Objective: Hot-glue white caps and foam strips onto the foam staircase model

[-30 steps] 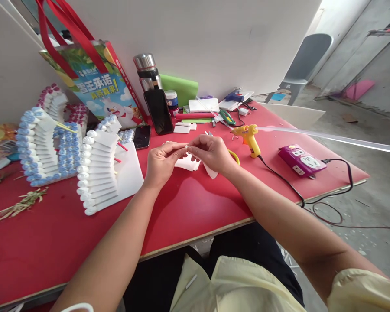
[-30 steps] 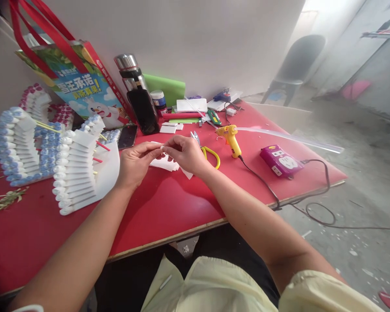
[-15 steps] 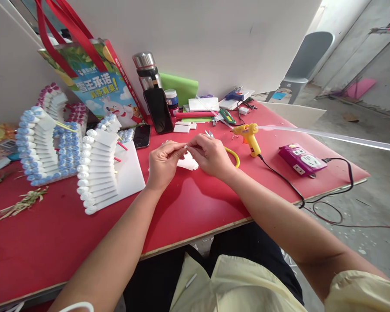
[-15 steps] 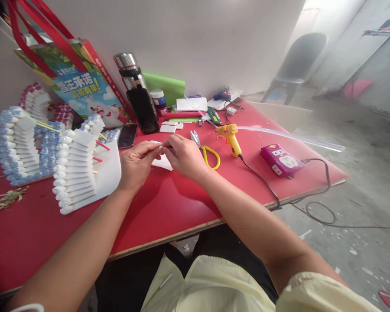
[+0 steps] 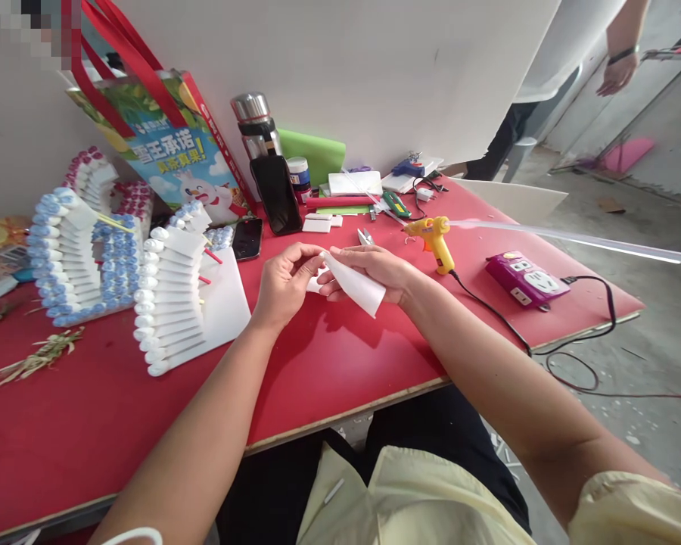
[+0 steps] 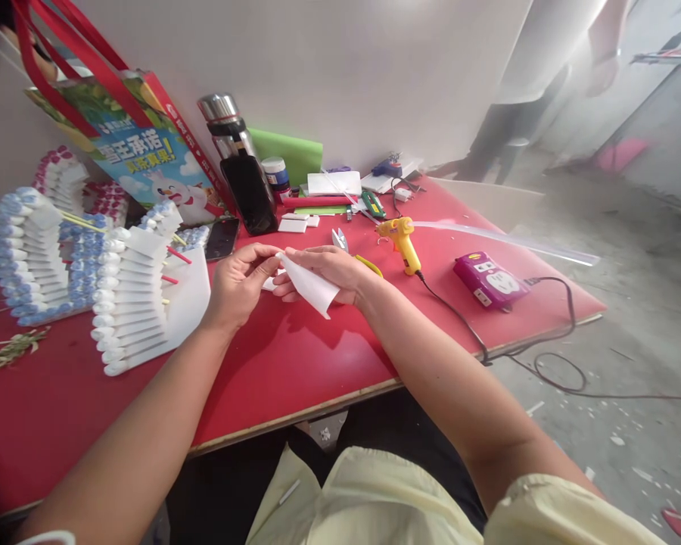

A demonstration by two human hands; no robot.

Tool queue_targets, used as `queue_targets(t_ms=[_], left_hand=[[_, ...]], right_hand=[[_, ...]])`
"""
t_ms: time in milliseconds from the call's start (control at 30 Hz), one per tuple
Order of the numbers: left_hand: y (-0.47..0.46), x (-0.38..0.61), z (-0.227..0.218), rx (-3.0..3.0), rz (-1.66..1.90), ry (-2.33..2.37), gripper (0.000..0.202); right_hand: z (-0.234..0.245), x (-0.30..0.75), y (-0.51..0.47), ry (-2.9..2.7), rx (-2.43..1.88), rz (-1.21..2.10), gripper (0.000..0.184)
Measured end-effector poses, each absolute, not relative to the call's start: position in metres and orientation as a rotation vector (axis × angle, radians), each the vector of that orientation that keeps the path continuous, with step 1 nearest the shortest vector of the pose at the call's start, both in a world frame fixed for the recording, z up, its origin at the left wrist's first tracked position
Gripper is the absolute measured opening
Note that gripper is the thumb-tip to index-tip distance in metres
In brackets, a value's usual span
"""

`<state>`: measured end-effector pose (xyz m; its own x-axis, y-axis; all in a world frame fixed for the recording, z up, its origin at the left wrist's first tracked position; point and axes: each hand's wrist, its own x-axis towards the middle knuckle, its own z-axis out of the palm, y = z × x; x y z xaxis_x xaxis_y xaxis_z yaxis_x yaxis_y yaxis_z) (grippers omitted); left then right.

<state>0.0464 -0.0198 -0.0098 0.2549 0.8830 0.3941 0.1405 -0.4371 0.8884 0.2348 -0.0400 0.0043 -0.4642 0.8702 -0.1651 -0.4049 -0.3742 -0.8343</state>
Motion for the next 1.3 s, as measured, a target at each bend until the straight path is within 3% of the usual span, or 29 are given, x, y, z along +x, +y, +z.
queue_targets(t_ms=[433, 667, 867, 1300], left_hand=[[-0.023, 0.051, -0.010, 1.758, 1.279, 1.018, 0.025], [-0.024, 0.056, -0.014, 1.709, 1.342, 1.029, 0.024], [-0.022, 0.052, -0.017, 1.670, 1.371, 0.929, 0.022], [-0.016, 0.044, -0.013, 1.538, 1.145, 0.820, 0.031]], right_hand=[[0.000, 0.219, -0.045, -1.270, -1.145, 1.163, 0.014], [-0.012, 0.214, -0.046, -1.601, -1.278, 0.362, 0.014], [-0.009, 0.219, -0.049, -1.620, -1.137, 0.640, 0.016], [-0.005, 0.241, -0.045, -1.819, -0.995, 0.850, 0.015]])
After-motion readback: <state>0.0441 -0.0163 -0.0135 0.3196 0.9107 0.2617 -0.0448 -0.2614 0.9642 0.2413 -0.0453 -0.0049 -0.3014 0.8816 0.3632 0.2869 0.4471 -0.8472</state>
